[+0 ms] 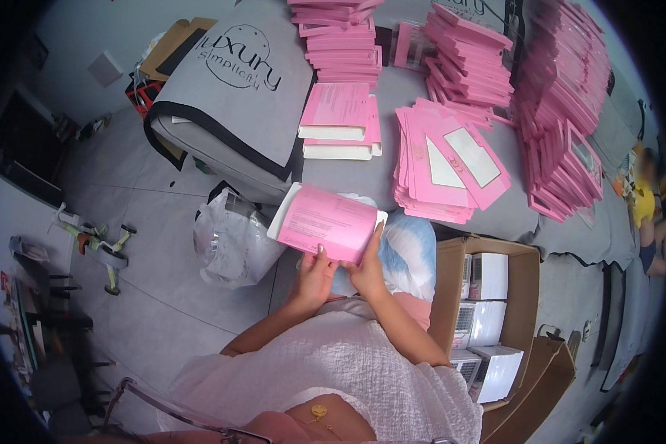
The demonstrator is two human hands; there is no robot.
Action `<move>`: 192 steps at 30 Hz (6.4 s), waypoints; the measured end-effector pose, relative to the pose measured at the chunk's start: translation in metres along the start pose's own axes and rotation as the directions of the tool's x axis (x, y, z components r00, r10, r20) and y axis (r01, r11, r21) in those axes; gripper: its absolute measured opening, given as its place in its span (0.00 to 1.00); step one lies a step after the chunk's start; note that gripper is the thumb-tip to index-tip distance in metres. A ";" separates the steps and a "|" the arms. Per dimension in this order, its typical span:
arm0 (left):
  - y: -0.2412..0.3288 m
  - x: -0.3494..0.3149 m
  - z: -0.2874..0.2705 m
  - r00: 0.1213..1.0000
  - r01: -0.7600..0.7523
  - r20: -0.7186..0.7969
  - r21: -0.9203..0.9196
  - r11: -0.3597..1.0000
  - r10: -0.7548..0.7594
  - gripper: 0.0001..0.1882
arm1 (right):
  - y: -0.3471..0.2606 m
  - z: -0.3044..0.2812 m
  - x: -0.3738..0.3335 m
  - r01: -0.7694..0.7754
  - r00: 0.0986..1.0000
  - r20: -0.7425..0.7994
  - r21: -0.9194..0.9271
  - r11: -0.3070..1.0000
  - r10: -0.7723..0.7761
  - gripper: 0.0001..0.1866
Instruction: The person assembles pink photo frames by inserting white inserts into pink cardboard frames. They handle the frames one at a time, aligning the insert and snapping the frame together, then stacking the completed units.
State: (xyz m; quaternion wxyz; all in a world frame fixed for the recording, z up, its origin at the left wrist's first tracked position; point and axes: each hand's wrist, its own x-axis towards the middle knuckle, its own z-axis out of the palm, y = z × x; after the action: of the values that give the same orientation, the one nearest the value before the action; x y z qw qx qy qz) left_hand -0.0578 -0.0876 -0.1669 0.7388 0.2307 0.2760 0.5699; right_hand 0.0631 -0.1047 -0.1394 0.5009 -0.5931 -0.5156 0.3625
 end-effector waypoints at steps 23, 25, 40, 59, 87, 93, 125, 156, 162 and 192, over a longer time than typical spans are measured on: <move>0.031 -0.042 -0.057 0.864 0.410 -0.327 0.018 0.912 -0.382 0.13 | 0.014 0.040 0.045 0.606 0.796 0.509 -0.668 0.433 -0.329 0.26; 0.033 -0.042 -0.057 0.870 0.400 -0.357 0.105 0.910 -0.341 0.13 | 0.015 0.036 0.054 0.541 0.841 0.450 -0.716 0.442 -0.301 0.27; 0.119 0.063 0.012 0.967 -0.253 0.095 0.469 0.846 0.237 0.20 | -0.051 -0.039 0.091 0.120 0.984 -0.124 -0.076 0.990 -0.128 0.14; 0.093 0.047 -0.002 0.956 -0.197 -0.080 0.536 0.821 0.282 0.22 | 0.115 -0.377 0.194 -0.518 0.679 -0.675 -0.164 0.839 0.287 0.32; 0.066 0.027 0.112 0.778 0.271 0.619 -0.174 0.947 -0.109 0.30 | -0.129 -0.118 0.022 0.623 0.397 0.252 -0.780 0.058 -0.882 0.07; 0.073 0.032 0.113 0.921 0.351 0.287 -0.312 0.883 -0.265 0.24 | -0.104 -0.109 -0.011 0.687 0.522 0.199 -0.675 0.271 -0.829 0.20; 0.036 -0.012 0.098 0.950 -0.121 0.291 0.017 0.993 0.110 0.20 | -0.108 -0.034 -0.023 0.133 0.989 -0.123 0.528 0.839 -0.080 0.37; 0.082 -0.020 0.088 0.703 -0.551 0.669 0.727 0.409 -0.241 0.25 | -0.223 -0.150 0.033 0.646 0.753 0.592 -0.582 0.494 -0.287 0.29; 0.083 -0.023 0.086 0.718 -0.490 0.608 0.787 0.374 -0.339 0.27 | -0.197 -0.131 0.032 0.398 0.758 0.615 -0.702 0.591 0.220 0.19; 0.029 -0.002 -0.026 0.943 0.332 -0.014 0.071 0.940 -0.332 0.20 | -0.029 0.031 0.013 0.569 0.822 0.416 -0.602 0.560 -0.389 0.28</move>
State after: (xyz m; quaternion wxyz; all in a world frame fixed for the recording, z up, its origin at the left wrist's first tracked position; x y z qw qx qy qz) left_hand -0.0967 -0.0821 -0.1666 0.8152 0.2070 0.3321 0.4269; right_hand 0.0290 -0.0861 -0.1180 0.2508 -0.5258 -0.8110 0.0540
